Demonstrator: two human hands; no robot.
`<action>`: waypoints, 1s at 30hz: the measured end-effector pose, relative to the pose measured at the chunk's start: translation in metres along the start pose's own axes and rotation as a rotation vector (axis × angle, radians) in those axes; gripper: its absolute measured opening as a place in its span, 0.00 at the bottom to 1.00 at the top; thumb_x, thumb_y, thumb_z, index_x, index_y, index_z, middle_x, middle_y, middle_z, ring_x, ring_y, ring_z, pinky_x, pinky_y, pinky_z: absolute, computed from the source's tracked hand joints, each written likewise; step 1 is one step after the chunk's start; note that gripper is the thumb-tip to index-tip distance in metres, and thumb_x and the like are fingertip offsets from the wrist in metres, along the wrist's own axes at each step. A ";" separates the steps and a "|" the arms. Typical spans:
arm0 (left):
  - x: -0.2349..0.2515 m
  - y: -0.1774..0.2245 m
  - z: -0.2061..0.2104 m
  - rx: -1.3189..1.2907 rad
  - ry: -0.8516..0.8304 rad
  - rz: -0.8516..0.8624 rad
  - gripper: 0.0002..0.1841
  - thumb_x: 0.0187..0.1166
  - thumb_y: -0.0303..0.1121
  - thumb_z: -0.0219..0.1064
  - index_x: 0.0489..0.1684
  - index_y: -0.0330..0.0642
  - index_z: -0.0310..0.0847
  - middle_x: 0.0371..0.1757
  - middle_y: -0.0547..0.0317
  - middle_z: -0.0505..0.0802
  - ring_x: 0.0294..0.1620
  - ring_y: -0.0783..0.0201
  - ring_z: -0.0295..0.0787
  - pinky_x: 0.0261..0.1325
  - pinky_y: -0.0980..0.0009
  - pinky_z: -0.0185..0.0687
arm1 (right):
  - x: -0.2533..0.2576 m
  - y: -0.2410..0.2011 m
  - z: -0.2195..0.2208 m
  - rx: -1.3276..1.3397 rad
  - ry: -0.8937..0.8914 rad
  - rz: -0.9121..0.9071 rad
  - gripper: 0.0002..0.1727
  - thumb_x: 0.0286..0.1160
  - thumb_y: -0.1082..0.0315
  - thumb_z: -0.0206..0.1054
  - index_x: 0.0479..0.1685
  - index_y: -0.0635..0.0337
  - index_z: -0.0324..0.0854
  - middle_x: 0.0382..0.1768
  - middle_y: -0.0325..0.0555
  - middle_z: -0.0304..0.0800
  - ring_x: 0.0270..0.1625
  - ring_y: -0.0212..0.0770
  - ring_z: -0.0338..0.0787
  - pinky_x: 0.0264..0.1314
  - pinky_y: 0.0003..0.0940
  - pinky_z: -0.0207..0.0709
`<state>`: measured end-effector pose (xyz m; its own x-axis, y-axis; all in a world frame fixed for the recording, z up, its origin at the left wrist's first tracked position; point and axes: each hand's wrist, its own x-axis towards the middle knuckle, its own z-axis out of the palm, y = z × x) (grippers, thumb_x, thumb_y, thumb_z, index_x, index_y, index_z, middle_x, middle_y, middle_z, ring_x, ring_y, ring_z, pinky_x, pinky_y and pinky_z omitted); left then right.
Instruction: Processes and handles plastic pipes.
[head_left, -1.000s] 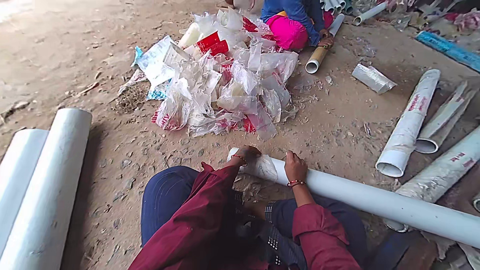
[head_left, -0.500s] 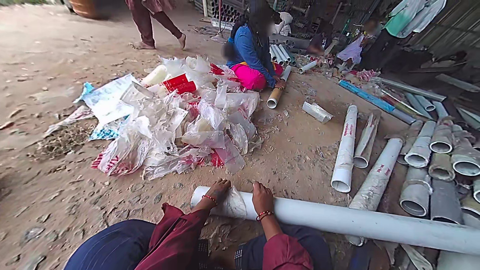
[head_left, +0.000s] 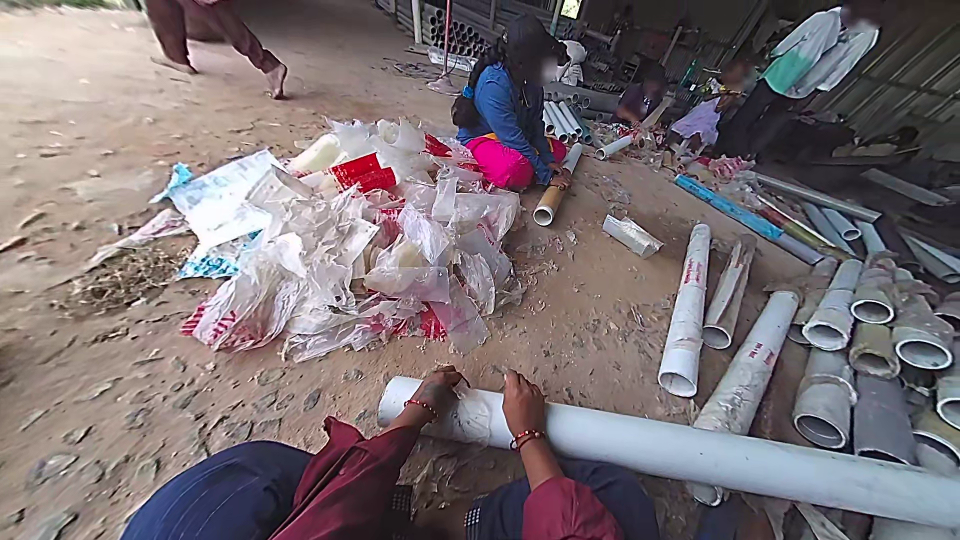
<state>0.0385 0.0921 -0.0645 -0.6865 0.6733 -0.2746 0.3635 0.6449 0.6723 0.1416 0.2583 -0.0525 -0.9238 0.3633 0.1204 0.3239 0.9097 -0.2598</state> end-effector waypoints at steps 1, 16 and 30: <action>0.001 0.001 0.001 0.010 0.017 -0.010 0.14 0.81 0.24 0.65 0.59 0.29 0.88 0.64 0.33 0.89 0.72 0.39 0.83 0.81 0.48 0.70 | 0.000 0.000 0.000 0.000 -0.003 0.002 0.18 0.89 0.69 0.55 0.61 0.67 0.88 0.50 0.61 0.96 0.55 0.59 0.96 0.62 0.55 0.84; 0.010 0.013 0.009 0.281 -0.081 0.035 0.23 0.96 0.38 0.44 0.70 0.31 0.79 0.73 0.36 0.85 0.81 0.37 0.74 0.84 0.43 0.62 | 0.001 -0.001 -0.001 -0.016 -0.039 -0.002 0.18 0.89 0.69 0.54 0.63 0.67 0.88 0.52 0.60 0.96 0.56 0.58 0.96 0.63 0.54 0.84; 0.002 0.012 0.006 -0.074 -0.049 -0.095 0.19 0.90 0.40 0.60 0.62 0.33 0.86 0.62 0.37 0.92 0.70 0.39 0.86 0.76 0.39 0.71 | 0.001 -0.001 -0.003 -0.006 -0.049 0.005 0.19 0.91 0.68 0.53 0.64 0.67 0.87 0.53 0.62 0.95 0.58 0.59 0.95 0.64 0.55 0.83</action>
<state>0.0456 0.1030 -0.0613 -0.6835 0.6287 -0.3710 0.2502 0.6792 0.6900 0.1411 0.2581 -0.0491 -0.9311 0.3577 0.0715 0.3297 0.9090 -0.2549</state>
